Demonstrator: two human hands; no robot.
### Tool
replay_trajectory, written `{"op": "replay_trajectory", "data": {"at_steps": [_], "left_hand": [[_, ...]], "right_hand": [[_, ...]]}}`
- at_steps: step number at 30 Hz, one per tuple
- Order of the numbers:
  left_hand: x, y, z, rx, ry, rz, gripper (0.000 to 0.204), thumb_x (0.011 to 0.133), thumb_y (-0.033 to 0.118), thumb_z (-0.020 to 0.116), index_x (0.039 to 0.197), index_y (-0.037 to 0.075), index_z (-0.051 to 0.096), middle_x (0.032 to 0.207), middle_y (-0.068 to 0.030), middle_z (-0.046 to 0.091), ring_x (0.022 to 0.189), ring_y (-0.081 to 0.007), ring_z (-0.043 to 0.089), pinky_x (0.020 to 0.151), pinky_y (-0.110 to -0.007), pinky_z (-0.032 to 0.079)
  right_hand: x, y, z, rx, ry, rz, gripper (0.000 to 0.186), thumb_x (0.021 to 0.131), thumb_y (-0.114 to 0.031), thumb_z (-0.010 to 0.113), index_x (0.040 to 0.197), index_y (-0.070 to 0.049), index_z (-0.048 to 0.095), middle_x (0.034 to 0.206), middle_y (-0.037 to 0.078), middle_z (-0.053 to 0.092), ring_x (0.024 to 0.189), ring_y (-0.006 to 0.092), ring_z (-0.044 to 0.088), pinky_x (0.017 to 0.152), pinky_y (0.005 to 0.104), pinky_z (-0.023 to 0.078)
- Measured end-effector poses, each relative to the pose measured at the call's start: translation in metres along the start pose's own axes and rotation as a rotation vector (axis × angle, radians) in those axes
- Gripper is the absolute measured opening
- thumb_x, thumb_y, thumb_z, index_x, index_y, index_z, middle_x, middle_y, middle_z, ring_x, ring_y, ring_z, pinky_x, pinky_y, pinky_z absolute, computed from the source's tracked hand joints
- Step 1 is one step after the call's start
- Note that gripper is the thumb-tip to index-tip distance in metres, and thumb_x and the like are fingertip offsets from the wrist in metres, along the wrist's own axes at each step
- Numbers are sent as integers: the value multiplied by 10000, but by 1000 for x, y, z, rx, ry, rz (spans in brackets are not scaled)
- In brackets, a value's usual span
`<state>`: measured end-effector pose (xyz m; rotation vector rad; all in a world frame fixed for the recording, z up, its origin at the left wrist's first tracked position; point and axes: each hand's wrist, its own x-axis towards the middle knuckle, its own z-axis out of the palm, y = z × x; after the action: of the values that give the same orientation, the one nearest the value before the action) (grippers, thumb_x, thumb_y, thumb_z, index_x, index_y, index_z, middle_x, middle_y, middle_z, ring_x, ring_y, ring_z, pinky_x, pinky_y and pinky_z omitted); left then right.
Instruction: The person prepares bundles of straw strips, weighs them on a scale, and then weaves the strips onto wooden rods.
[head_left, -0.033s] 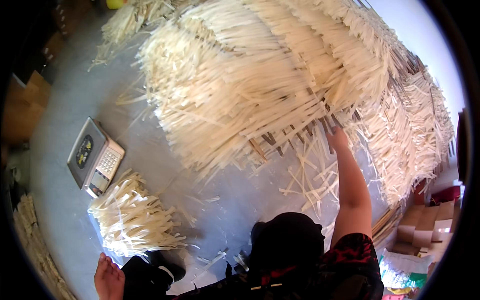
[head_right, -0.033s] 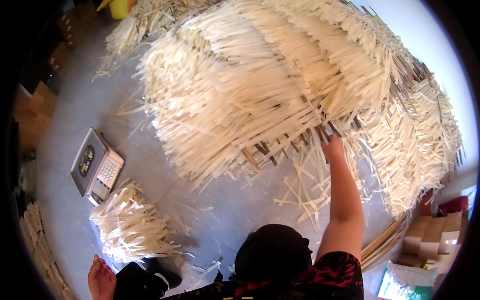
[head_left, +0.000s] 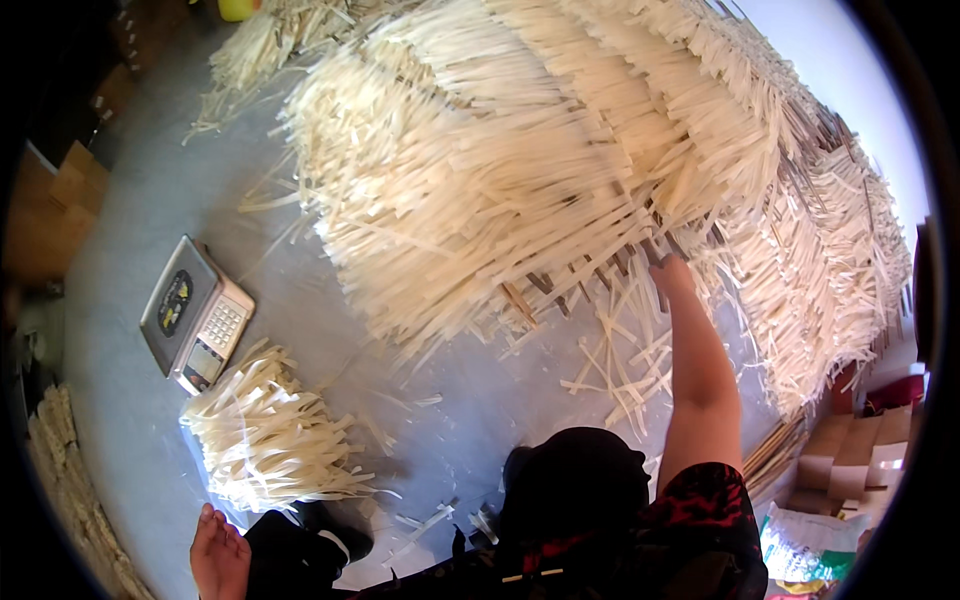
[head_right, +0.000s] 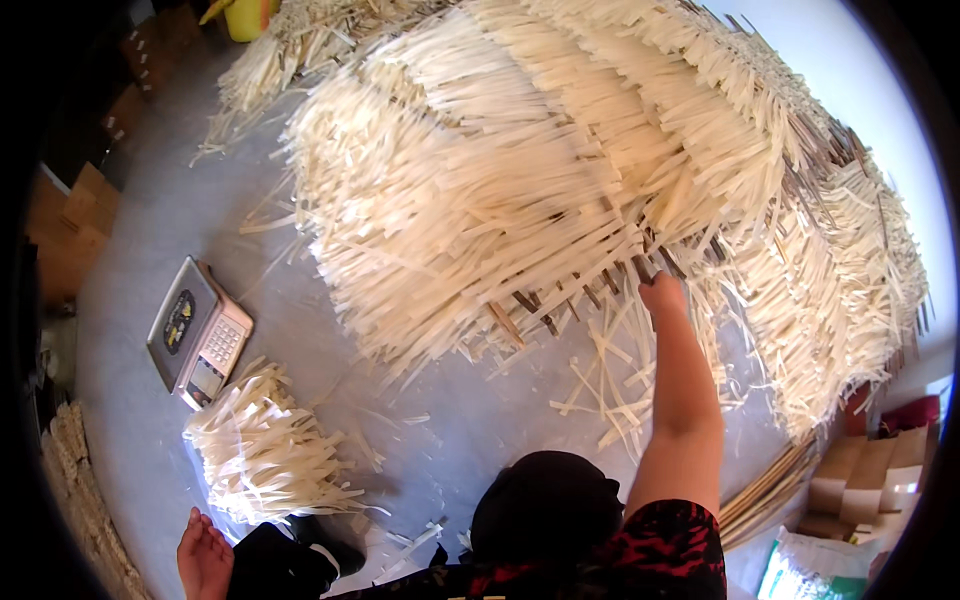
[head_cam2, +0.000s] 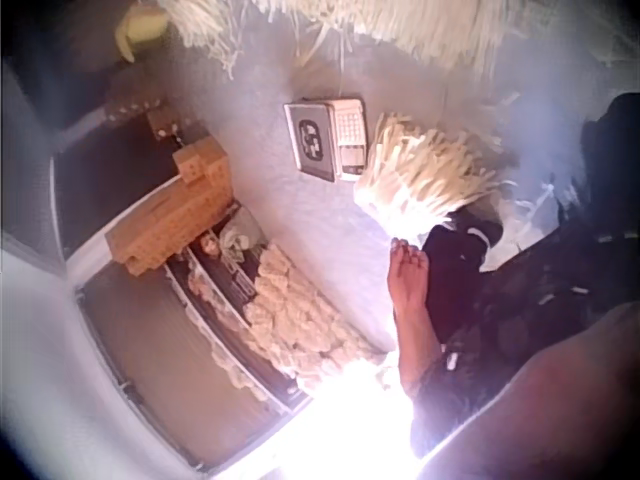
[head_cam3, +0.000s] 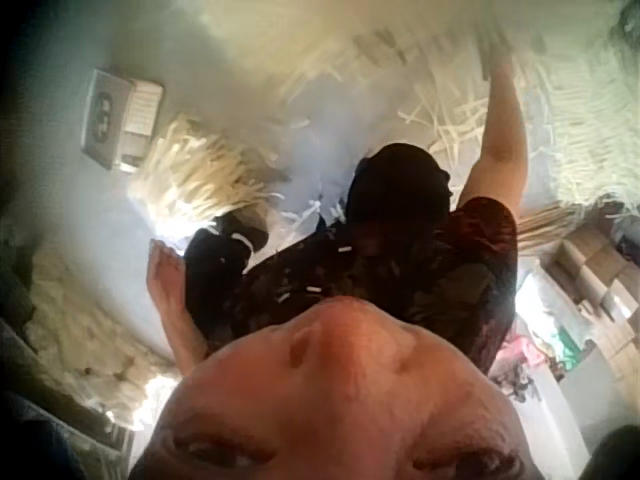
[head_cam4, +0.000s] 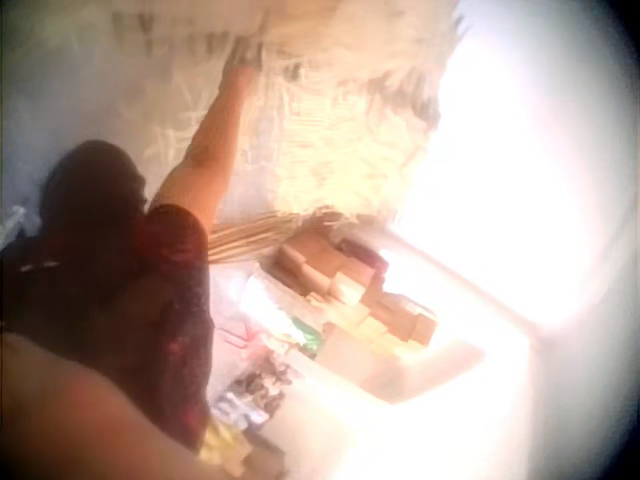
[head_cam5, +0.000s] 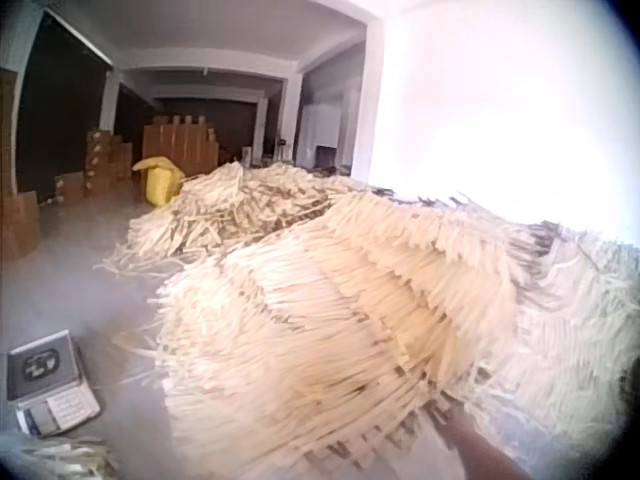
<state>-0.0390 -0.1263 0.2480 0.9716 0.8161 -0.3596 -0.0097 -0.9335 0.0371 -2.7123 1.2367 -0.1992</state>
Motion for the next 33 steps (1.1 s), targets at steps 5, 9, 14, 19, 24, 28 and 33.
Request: {"op": "replay_trajectory", "data": {"at_steps": [5,9,14,19,24,28,33], "left_hand": [[-8,-12,-10,-22,63,66,209,900,129,589,1108,122,575,981,9,629,840,-128,590,746,-272,493],[-24,-19,2,20,109,120,194,884,95,588,1068,155,592,894,51,631,778,-92,599,682,-243,510],[-33,-30,3,97,28,76,202,881,97,580,1074,156,585,909,59,619,786,-85,593,693,-236,503],[-39,-34,-1,134,-34,124,231,877,105,579,1104,145,564,941,62,605,802,-78,581,715,-238,498],[-40,-35,-15,125,-86,166,303,853,92,592,1151,93,542,1007,8,577,857,-112,554,772,-243,467],[-54,-36,-22,125,-24,161,288,850,77,587,1137,89,573,1001,7,583,861,-114,559,785,-251,469],[-48,-40,-40,135,-7,192,313,849,76,580,1161,102,567,1007,11,585,868,-112,556,785,-261,475]], "right_hand": [[14,-83,-1,368,-344,22,258,735,-238,601,891,-42,664,831,166,670,874,354,638,782,409,502],[-23,-151,-20,833,-430,117,289,761,-275,596,881,-17,644,780,162,663,721,321,619,665,391,476],[-83,-140,-27,557,78,-169,343,820,-380,604,877,-42,630,802,190,642,809,388,606,674,451,464],[-142,-93,-44,447,20,-109,339,817,-368,613,901,-42,644,790,189,646,771,369,619,668,425,476],[-147,-39,-4,737,-186,-13,358,795,-365,662,860,-14,644,693,155,613,656,254,606,613,381,460],[-195,5,17,682,-25,-44,355,793,-358,676,793,-5,637,645,129,586,613,198,575,594,371,445],[-170,30,5,440,18,46,376,795,-441,644,869,-73,651,765,162,642,746,347,623,640,428,466]]}}
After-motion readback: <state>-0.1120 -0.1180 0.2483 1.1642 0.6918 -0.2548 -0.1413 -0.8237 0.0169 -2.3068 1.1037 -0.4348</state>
